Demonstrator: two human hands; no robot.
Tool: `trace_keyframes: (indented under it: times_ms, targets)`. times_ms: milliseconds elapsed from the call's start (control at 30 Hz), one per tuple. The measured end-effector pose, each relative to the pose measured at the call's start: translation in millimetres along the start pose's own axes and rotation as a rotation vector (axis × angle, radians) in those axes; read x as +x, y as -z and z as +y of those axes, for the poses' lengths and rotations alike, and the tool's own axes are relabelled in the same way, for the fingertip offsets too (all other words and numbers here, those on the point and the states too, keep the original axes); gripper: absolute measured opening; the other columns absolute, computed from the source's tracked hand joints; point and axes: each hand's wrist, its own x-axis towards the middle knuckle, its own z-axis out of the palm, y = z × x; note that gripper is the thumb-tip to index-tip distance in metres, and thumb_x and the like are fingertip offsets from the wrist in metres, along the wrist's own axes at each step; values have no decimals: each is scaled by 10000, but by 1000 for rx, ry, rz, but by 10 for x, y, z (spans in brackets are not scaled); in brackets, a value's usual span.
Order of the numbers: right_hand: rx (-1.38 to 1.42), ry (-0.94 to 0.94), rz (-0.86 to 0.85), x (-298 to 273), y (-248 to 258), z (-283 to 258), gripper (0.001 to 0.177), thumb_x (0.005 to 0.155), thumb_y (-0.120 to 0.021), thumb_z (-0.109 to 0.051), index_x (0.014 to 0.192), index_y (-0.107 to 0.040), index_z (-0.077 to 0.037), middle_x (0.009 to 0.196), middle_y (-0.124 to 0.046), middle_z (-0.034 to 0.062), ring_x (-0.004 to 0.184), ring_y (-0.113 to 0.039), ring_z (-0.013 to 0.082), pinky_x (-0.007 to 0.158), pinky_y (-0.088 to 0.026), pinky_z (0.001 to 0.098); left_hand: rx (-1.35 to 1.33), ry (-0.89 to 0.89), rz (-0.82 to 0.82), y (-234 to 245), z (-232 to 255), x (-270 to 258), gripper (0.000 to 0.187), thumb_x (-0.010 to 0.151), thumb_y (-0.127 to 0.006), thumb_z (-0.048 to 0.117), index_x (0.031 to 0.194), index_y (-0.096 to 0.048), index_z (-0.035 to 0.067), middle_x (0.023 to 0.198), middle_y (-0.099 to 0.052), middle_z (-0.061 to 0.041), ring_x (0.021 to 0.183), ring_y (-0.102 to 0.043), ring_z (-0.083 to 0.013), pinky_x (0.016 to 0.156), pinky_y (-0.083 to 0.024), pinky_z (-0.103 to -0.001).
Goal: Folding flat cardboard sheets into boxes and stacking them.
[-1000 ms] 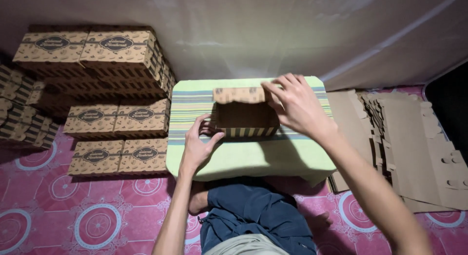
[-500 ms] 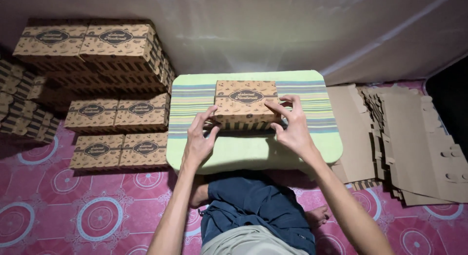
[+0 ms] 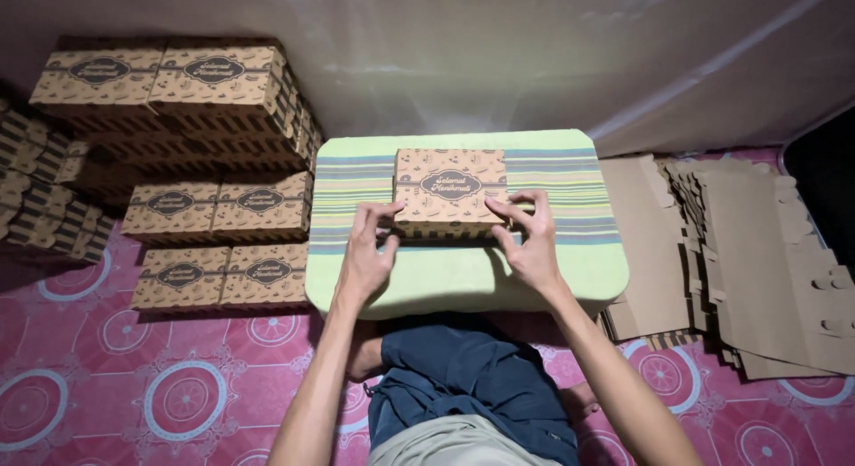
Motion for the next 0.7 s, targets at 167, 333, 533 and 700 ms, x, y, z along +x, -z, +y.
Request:
trace_keyframes:
  times_ms: [167, 333, 533, 700]
  targets:
    - [40, 42, 10, 254, -10, 23, 247, 929, -662, -282, 1107, -771, -151, 1207, -455, 138, 1191, -554, 384, 1027, -483, 475, -15, -90, 26, -57, -9, 101, 352, 940, -395, 147, 1211, -615, 101, 1274, -446, -174, 1202, -562, -436, 1039, -524, -512]
    - [178, -148, -71, 697, -79, -176, 740, 865, -690, -454, 1438, -431, -64, 1328, -351, 202, 1352, -385, 431, 1148, -371, 537, 115, -48, 74, -183, 96, 587, 334, 1051, -441, 301, 1216, -587, 50, 1328, -423, -178, 1314, -503, -442, 1106, -454, -542]
    - [218, -404, -230, 803, -245, -20, 801, 926, -663, -399, 1572, -259, -150, 1582, -288, 316, 1500, -225, 505, 1227, -177, 628, -22, 309, -70, -271, 607, 766, 775, 1015, -602, 381, 1618, -180, 137, 1527, -292, -377, 1442, -309, -575, 1187, -252, -694]
    - [346, -358, -128, 685, -197, -252, 716, 950, -677, -313, 1547, -317, -150, 1566, -338, 327, 1497, -251, 503, 1215, -185, 615, -80, 242, -31, -339, 451, 714, 803, 1021, -588, 431, 1638, -166, 135, 1567, -290, -385, 1460, -239, -587, 1145, -234, -748]
